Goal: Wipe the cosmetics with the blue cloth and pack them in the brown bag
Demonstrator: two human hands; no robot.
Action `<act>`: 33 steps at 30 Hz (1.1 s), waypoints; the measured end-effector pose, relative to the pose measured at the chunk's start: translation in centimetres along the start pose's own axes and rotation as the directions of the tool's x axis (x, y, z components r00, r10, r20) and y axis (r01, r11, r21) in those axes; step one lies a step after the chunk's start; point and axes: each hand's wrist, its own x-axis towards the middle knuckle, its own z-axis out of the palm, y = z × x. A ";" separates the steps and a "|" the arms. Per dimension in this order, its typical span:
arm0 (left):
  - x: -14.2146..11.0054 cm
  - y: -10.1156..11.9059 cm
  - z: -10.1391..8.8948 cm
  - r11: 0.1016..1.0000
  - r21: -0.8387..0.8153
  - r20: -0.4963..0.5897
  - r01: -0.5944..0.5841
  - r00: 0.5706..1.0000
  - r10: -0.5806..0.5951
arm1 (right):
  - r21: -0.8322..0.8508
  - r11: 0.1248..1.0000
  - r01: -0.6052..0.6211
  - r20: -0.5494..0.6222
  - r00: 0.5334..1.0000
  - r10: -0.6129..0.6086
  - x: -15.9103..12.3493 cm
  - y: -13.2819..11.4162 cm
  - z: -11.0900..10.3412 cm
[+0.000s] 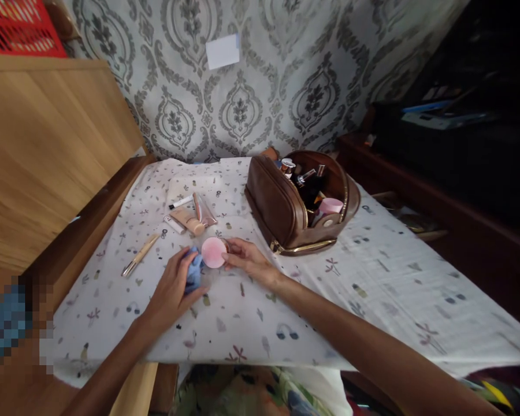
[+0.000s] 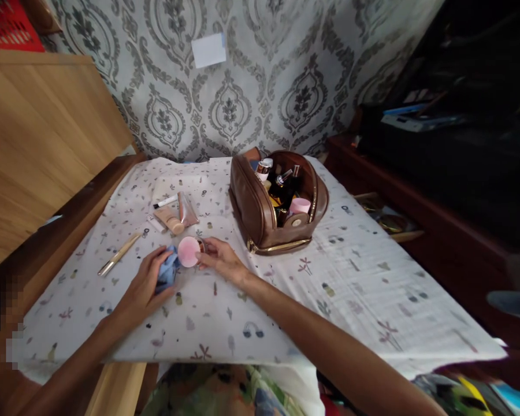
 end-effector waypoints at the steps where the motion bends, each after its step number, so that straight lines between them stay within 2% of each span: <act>1: -0.8 0.0 0.2 0.996 0.074 -0.001 -0.045 0.999 0.045 | 0.003 1.000 0.000 0.003 1.000 0.000 0.0 0.0 0.0; 3: -2.1 -0.1 0.4 0.982 0.165 -0.008 -0.094 0.995 0.097 | 0.011 1.000 -0.003 0.001 1.000 0.003 0.0 0.1 0.0; 5: -2.4 0.2 0.4 0.982 0.166 -0.031 -0.094 0.994 0.100 | 0.015 1.000 -0.002 -0.007 1.000 0.002 0.0 0.2 0.0; 9: -0.8 1.6 -0.2 0.988 0.110 -0.101 -0.111 0.987 0.122 | -0.007 0.999 0.035 0.032 0.999 -0.035 -0.2 0.4 0.2; 12: 1.1 2.8 0.3 0.957 0.158 -0.039 -0.242 0.967 0.251 | -0.029 0.997 0.073 0.069 0.995 -0.071 -0.3 0.3 0.2; 15: 2.4 2.8 1.2 0.915 0.226 0.023 -0.335 0.941 0.339 | -0.066 0.993 0.096 0.083 0.992 -0.090 -0.5 0.0 0.1; 20: 3.1 1.3 1.7 0.932 0.253 -0.034 -0.258 0.961 0.275 | -0.094 0.991 0.097 0.091 0.992 -0.089 -0.6 -0.2 0.1; 24: 2.6 0.3 1.7 0.957 0.287 -0.078 -0.047 0.994 0.073 | -0.100 0.992 0.073 0.068 0.995 -0.067 -0.6 0.0 0.1; 26: 2.1 0.0 1.9 0.953 0.304 -0.078 0.015 0.997 0.009 | -0.089 0.994 0.069 0.058 0.996 -0.064 -0.6 0.1 0.1; 29: 1.4 -0.1 2.1 0.955 0.295 -0.056 -0.023 0.998 0.042 | -0.075 0.994 0.085 0.040 0.996 -0.082 -0.5 0.4 0.1; 33: 0.8 0.4 1.7 0.958 0.276 -0.057 -0.082 0.993 0.102 | -0.072 0.992 0.101 0.088 0.992 -0.094 -0.3 0.8 0.0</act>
